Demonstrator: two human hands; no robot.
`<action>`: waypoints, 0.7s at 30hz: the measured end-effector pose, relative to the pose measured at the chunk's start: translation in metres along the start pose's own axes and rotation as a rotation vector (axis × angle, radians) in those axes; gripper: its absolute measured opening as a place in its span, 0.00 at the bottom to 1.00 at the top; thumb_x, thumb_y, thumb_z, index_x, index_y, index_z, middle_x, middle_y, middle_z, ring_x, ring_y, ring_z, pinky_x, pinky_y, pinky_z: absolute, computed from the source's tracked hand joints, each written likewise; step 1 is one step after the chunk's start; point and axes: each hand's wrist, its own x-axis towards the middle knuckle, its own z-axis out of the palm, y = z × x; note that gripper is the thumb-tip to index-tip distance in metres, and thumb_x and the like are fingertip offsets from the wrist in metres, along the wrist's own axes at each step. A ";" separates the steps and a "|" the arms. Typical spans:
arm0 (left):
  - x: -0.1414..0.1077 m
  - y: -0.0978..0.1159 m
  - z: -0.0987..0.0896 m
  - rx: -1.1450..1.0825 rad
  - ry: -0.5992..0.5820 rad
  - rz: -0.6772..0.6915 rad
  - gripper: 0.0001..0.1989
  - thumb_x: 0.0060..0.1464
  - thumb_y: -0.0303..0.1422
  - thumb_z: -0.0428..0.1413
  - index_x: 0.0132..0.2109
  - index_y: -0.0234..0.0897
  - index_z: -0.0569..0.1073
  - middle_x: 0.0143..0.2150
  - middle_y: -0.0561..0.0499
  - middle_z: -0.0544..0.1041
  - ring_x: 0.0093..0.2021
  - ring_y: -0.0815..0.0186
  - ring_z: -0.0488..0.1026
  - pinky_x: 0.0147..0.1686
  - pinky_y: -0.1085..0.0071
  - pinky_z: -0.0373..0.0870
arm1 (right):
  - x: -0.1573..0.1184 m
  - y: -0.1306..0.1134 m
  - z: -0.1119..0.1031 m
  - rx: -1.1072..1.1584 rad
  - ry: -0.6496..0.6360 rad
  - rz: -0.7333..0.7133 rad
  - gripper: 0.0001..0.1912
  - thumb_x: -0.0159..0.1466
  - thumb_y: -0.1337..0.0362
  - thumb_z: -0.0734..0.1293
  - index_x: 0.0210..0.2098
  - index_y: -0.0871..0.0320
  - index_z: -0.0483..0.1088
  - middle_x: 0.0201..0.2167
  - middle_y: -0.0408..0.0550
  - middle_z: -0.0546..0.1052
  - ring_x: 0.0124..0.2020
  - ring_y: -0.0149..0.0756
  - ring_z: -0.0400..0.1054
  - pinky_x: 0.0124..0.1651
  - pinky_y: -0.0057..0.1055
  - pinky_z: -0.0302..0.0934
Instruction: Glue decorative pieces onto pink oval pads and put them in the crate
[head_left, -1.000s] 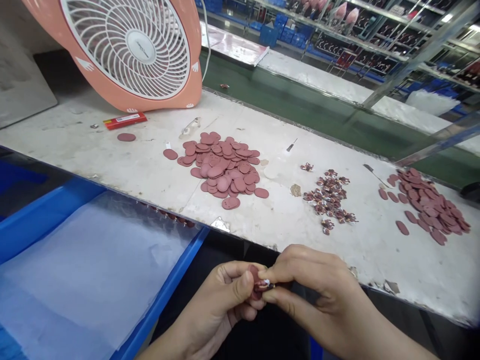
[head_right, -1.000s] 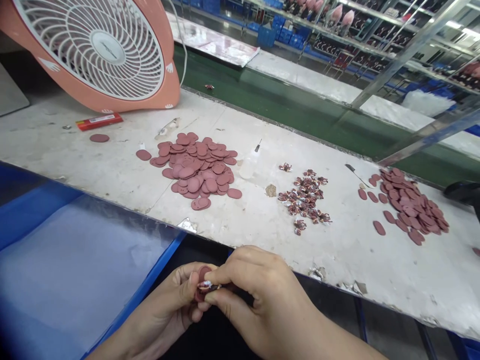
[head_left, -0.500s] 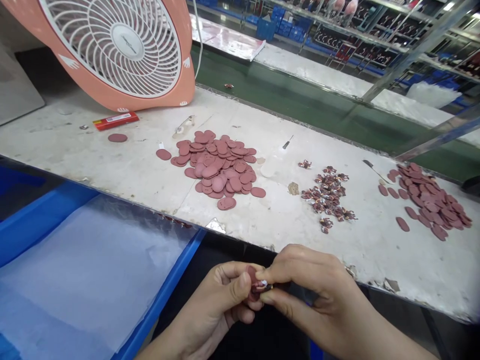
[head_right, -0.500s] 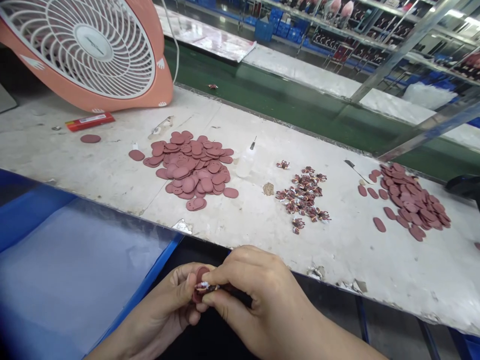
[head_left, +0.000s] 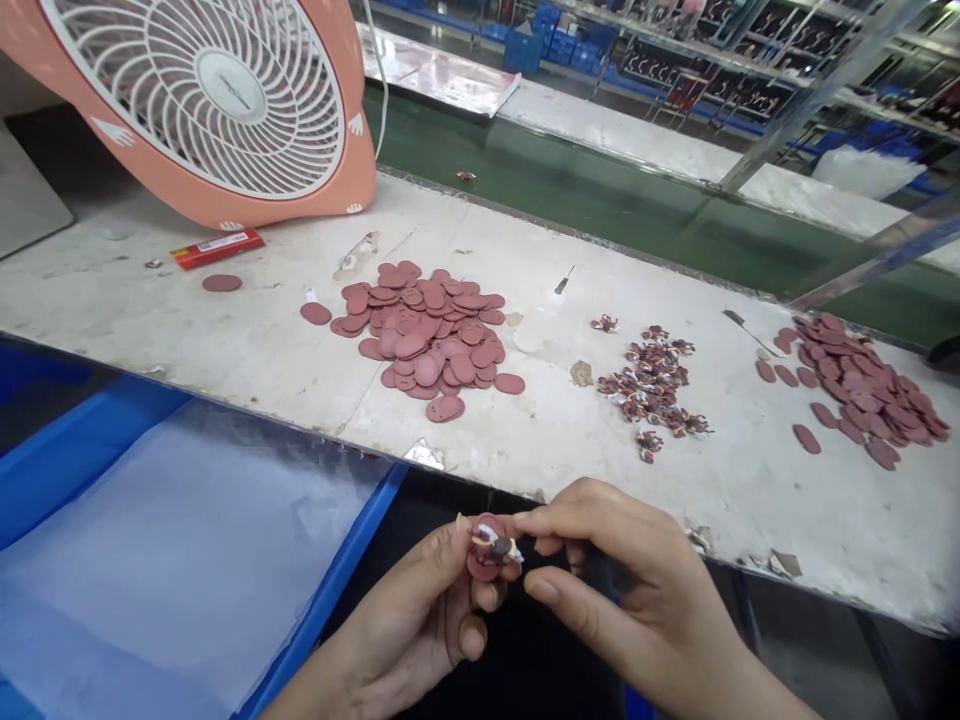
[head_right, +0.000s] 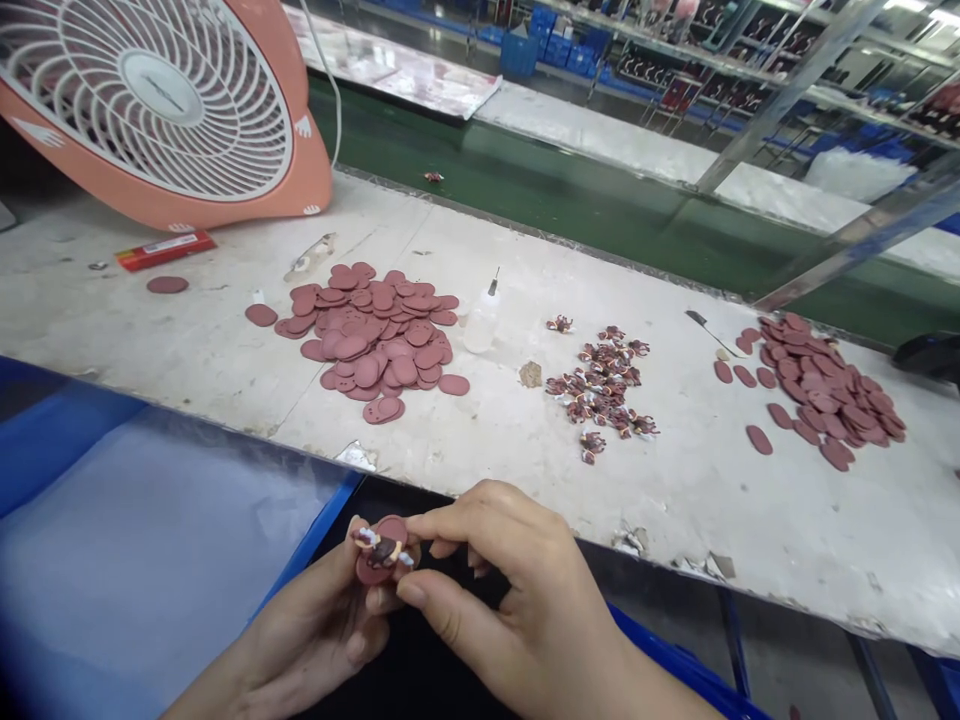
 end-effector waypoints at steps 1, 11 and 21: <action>0.000 0.000 -0.001 0.003 -0.006 0.009 0.12 0.52 0.39 0.64 0.34 0.34 0.82 0.29 0.52 0.76 0.24 0.77 0.70 0.18 0.85 0.71 | 0.001 0.000 0.003 0.003 0.010 0.002 0.11 0.64 0.65 0.70 0.47 0.53 0.73 0.32 0.42 0.76 0.32 0.27 0.69 0.33 0.22 0.64; -0.002 0.005 0.003 0.351 0.135 0.254 0.21 0.50 0.47 0.63 0.46 0.39 0.79 0.39 0.47 0.80 0.31 0.69 0.72 0.23 0.80 0.73 | 0.002 0.009 0.026 -0.235 0.277 -0.251 0.10 0.62 0.74 0.69 0.43 0.61 0.74 0.27 0.45 0.75 0.28 0.28 0.68 0.29 0.24 0.65; -0.006 0.005 0.004 0.681 0.400 0.714 0.05 0.50 0.36 0.65 0.32 0.42 0.78 0.29 0.57 0.78 0.21 0.77 0.65 0.22 0.82 0.66 | 0.012 0.023 0.061 -0.569 0.411 -0.532 0.12 0.60 0.75 0.71 0.44 0.68 0.73 0.22 0.47 0.76 0.21 0.31 0.65 0.20 0.31 0.57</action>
